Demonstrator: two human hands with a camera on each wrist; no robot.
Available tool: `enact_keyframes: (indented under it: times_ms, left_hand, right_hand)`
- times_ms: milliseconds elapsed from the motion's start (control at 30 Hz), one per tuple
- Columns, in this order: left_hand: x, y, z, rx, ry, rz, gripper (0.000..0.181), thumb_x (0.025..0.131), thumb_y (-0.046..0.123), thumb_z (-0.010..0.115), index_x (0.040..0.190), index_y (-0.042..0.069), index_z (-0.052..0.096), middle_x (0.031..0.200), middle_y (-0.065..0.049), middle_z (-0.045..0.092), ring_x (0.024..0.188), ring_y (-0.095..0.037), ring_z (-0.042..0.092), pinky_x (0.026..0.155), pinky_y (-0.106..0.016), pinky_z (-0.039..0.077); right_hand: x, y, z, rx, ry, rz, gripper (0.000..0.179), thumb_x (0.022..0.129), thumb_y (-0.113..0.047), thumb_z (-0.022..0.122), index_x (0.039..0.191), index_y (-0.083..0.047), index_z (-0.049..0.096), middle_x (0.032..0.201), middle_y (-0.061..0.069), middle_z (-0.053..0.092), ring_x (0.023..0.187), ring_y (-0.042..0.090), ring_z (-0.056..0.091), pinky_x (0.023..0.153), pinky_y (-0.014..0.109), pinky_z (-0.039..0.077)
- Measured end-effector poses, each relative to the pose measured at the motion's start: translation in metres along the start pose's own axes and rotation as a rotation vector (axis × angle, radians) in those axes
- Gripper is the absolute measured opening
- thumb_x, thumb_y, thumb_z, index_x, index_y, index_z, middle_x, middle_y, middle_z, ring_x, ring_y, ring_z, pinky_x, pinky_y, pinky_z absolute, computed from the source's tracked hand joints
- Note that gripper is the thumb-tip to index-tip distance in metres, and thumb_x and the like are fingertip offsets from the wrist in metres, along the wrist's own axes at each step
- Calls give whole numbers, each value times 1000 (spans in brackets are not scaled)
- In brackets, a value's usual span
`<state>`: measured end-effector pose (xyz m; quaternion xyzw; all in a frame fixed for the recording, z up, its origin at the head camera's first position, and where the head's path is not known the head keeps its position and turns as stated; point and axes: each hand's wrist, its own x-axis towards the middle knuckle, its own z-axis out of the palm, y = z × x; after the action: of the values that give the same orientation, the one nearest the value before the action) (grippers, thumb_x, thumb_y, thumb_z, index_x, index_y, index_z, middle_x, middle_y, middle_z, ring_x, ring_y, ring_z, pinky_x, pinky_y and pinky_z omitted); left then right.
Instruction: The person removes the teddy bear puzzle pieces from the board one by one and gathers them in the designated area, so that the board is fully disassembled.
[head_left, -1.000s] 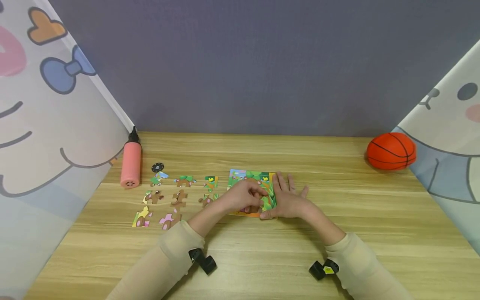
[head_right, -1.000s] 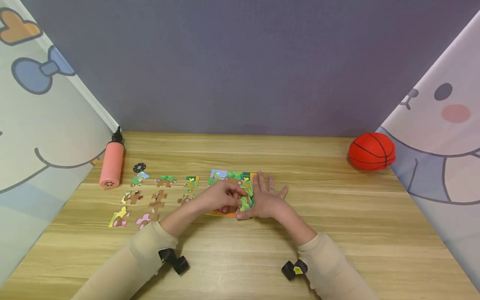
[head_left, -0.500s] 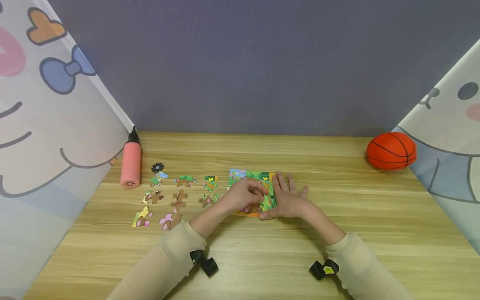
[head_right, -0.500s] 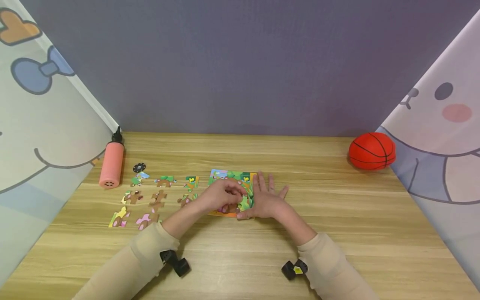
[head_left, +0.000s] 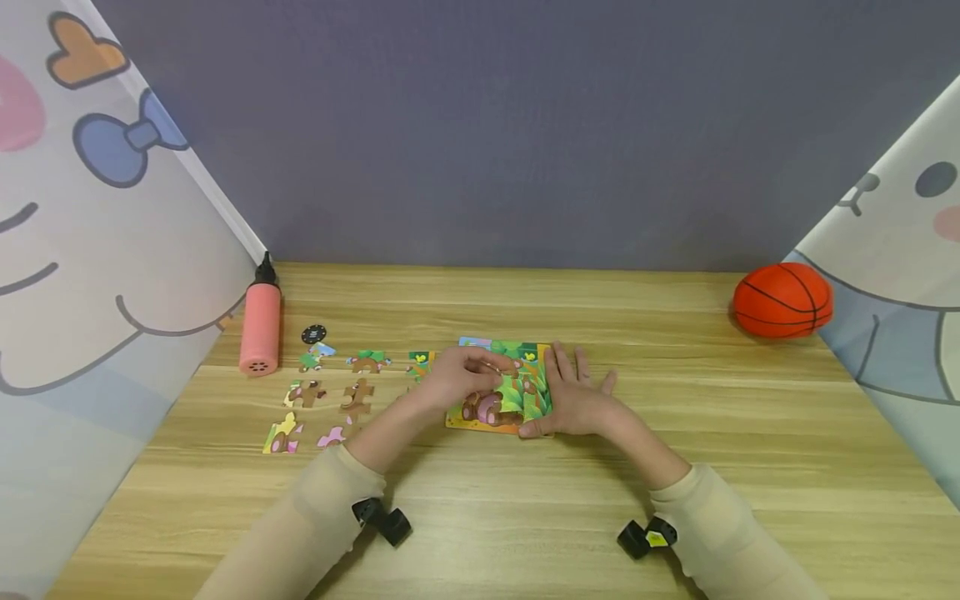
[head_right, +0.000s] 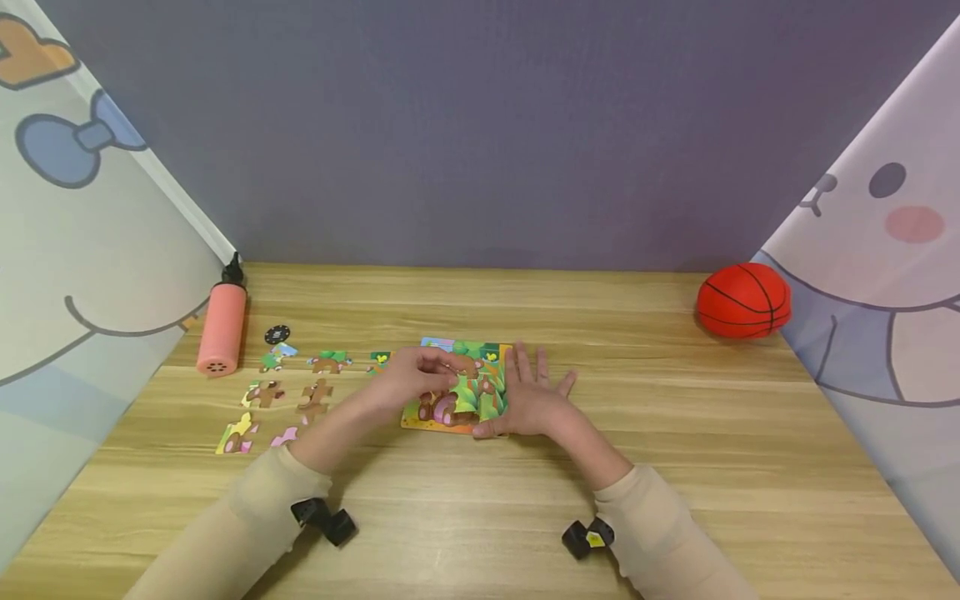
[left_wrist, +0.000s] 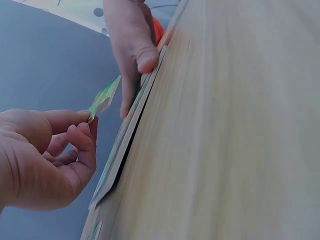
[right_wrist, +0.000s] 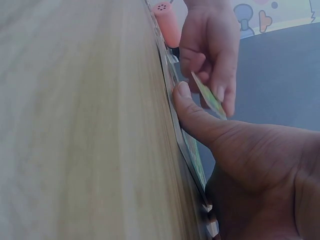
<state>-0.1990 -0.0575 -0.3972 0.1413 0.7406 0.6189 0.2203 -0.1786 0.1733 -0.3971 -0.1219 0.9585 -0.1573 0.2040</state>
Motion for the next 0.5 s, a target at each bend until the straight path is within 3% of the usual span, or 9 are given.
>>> enact_keyframes:
  times_ms: [167,367,500]
  left_hand:
    - [-11,-2,-12,20,36,-17,24,95,5,69,118,0,70,99,-11,70,69,-19,55,56,-27,46]
    - [-21,-5,-23,81,80,-86,21,96,9,71,117,9,73,96,-8,69,60,-16,45,53,-26,37]
    - [-29,-7,-30,76,78,-91,22,96,8,70,117,7,72,92,-8,68,60,-17,45,54,-27,38]
  right_hand:
    - [-1,-1,-1,4,2,1,139,74,-72,76,159,0,-7,166,18,-16,148,46,-19,97,85,-12]
    - [0,1,0,5,7,-1,139,74,-71,77,159,-1,-7,166,18,-16,148,45,-19,97,85,-12]
    - [0,1,1,14,5,-4,139,73,-71,77,159,-1,-8,166,17,-17,148,44,-20,96,85,-13]
